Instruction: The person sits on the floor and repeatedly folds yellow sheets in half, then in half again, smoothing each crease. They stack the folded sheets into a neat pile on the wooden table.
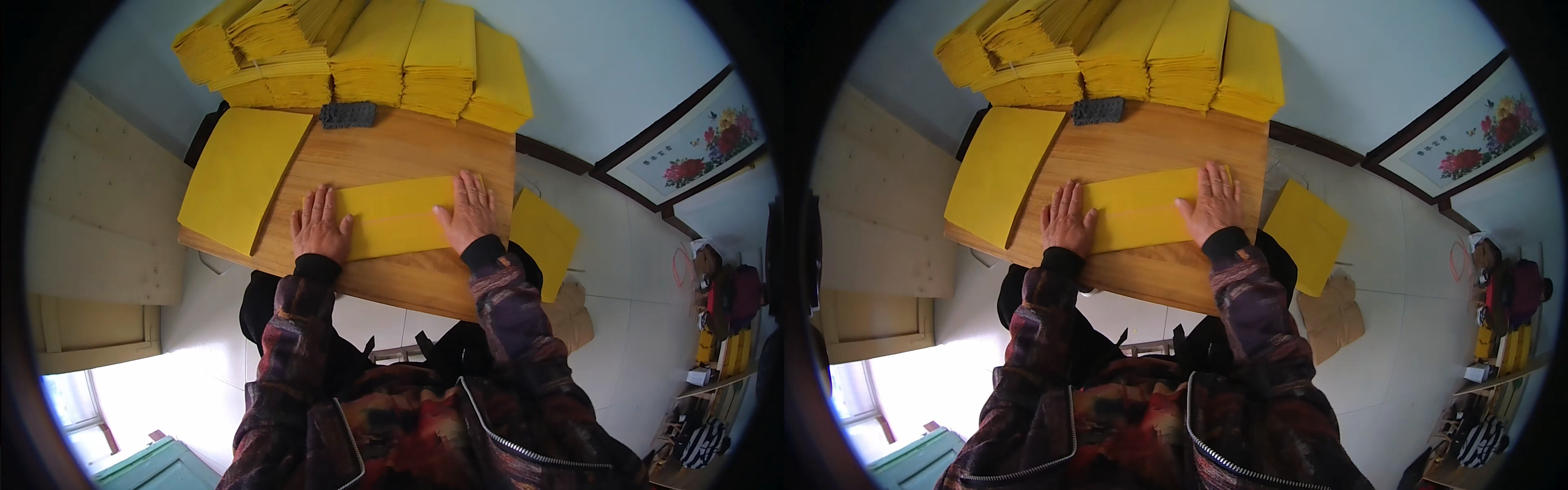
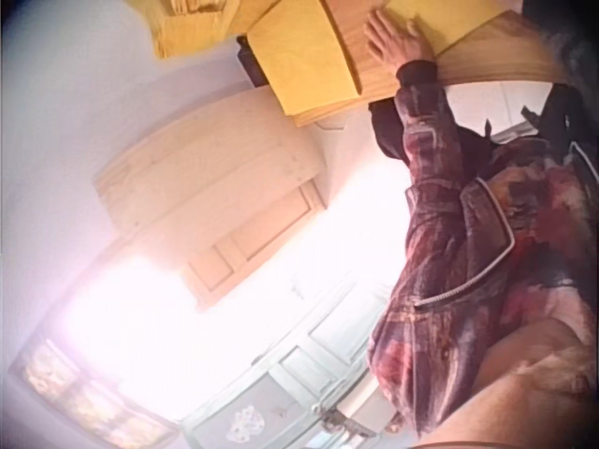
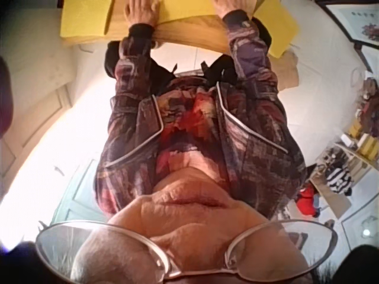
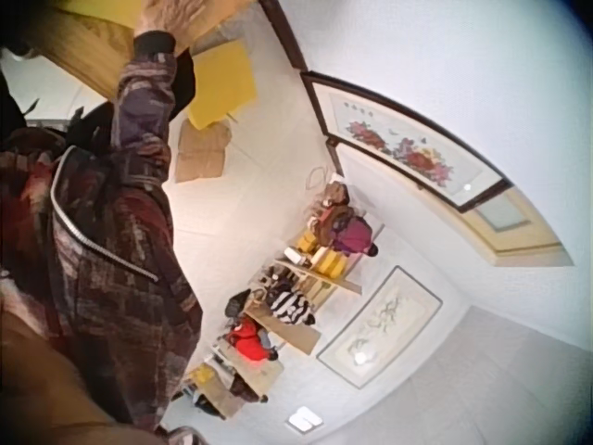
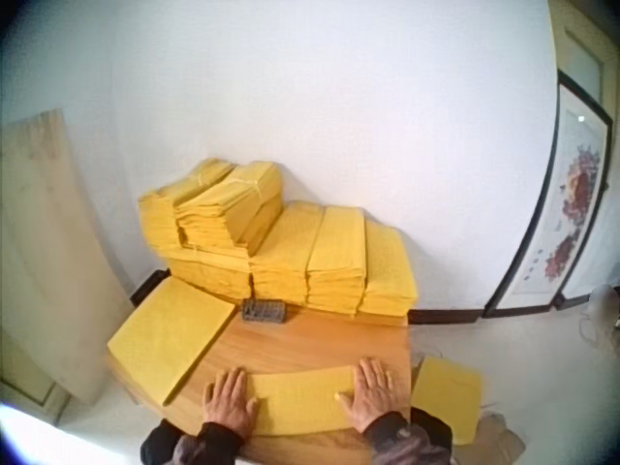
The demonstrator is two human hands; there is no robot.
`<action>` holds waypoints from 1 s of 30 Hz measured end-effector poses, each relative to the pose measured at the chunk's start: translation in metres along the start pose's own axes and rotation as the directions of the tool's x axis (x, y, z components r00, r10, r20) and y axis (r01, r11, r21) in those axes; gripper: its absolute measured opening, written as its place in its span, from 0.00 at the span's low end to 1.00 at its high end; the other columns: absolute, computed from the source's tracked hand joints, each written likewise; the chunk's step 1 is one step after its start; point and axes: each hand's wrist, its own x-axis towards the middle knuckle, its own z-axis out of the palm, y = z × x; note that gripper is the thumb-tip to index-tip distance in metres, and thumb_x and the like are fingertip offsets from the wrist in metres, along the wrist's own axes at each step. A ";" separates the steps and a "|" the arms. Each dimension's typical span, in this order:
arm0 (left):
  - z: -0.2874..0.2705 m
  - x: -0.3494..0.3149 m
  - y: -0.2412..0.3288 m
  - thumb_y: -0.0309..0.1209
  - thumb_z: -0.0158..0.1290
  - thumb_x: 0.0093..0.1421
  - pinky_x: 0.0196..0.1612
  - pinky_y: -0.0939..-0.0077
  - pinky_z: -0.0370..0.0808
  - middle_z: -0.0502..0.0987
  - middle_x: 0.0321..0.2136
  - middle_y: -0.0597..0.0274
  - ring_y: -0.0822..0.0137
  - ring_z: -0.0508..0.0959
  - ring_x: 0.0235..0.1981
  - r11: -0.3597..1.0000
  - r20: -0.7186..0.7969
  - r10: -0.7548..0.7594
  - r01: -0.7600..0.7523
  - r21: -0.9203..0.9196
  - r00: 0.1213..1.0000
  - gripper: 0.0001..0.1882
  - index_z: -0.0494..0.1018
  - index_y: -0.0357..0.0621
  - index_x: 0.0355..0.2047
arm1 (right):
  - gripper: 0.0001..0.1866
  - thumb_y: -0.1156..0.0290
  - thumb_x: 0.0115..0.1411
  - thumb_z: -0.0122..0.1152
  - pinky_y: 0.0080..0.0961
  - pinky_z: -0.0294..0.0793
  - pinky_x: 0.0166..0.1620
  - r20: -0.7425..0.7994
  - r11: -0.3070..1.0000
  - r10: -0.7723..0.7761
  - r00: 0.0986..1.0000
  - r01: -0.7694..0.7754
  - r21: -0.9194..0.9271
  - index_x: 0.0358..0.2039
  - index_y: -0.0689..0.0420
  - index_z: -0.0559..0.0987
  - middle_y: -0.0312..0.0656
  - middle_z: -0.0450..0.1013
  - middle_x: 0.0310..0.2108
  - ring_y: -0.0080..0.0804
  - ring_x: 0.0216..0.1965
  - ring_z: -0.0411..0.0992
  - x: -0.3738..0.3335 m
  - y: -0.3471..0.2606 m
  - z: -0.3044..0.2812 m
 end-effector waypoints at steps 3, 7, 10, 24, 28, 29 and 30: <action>-0.004 -0.001 0.001 0.52 0.44 0.65 0.70 0.52 0.44 0.53 0.71 0.66 0.63 0.50 0.72 1.000 0.007 -0.008 0.008 0.003 1.000 0.35 0.55 0.51 0.69 | 0.41 0.45 0.64 0.49 0.45 0.36 0.72 0.056 0.997 0.079 0.995 -0.079 -0.008 0.69 0.56 0.54 0.41 0.46 0.73 0.39 0.73 0.40 0.000 0.023 -0.011; -0.009 0.000 0.005 0.51 0.43 0.66 0.71 0.53 0.44 0.52 0.71 0.66 0.62 0.49 0.72 1.000 0.049 -0.019 0.019 0.003 0.999 0.35 0.54 0.52 0.69 | 0.39 0.46 0.65 0.48 0.46 0.36 0.72 0.077 0.986 0.165 0.983 -0.164 -0.012 0.69 0.57 0.56 0.43 0.47 0.72 0.40 0.73 0.41 -0.001 0.041 -0.029; -0.009 0.000 0.006 0.51 0.43 0.65 0.70 0.52 0.44 0.52 0.71 0.66 0.61 0.49 0.72 1.000 0.025 -0.018 0.018 -0.002 1.000 0.35 0.54 0.52 0.69 | 0.37 0.50 0.65 0.50 0.48 0.41 0.71 -0.119 0.991 0.131 0.984 -0.133 -0.010 0.67 0.59 0.58 0.48 0.51 0.70 0.43 0.72 0.45 -0.005 0.025 -0.031; -0.002 0.000 0.002 0.51 0.43 0.65 0.70 0.51 0.44 0.53 0.71 0.67 0.61 0.50 0.71 1.000 0.033 -0.013 0.012 0.028 0.999 0.35 0.54 0.52 0.69 | 0.39 0.46 0.64 0.50 0.50 0.37 0.71 -0.014 0.964 -0.246 0.969 0.247 0.095 0.67 0.60 0.59 0.46 0.52 0.70 0.40 0.72 0.45 -0.003 -0.070 0.018; -0.001 -0.001 -0.001 0.51 0.42 0.65 0.71 0.52 0.44 0.52 0.71 0.67 0.61 0.50 0.72 0.999 0.048 -0.013 0.010 0.053 0.999 0.35 0.54 0.53 0.69 | 0.41 0.43 0.65 0.47 0.48 0.35 0.72 0.050 0.995 -0.095 0.994 0.093 0.034 0.69 0.59 0.56 0.44 0.48 0.72 0.38 0.73 0.41 0.004 -0.018 0.002; -0.001 0.000 -0.001 0.51 0.42 0.65 0.71 0.52 0.43 0.52 0.71 0.67 0.61 0.50 0.72 0.999 0.056 -0.018 0.015 0.053 0.998 0.35 0.54 0.53 0.69 | 0.41 0.43 0.65 0.47 0.48 0.34 0.72 0.071 0.997 -0.069 0.995 0.066 0.036 0.69 0.58 0.55 0.43 0.47 0.72 0.37 0.73 0.41 0.004 -0.009 -0.002; -0.002 0.000 -0.001 0.52 0.42 0.65 0.71 0.52 0.43 0.52 0.71 0.67 0.61 0.49 0.72 0.998 0.052 -0.017 0.014 0.058 0.999 0.35 0.54 0.53 0.69 | 0.41 0.43 0.65 0.46 0.48 0.34 0.72 0.089 0.998 -0.045 0.995 0.042 0.037 0.69 0.57 0.55 0.43 0.47 0.72 0.37 0.73 0.41 0.004 0.000 -0.006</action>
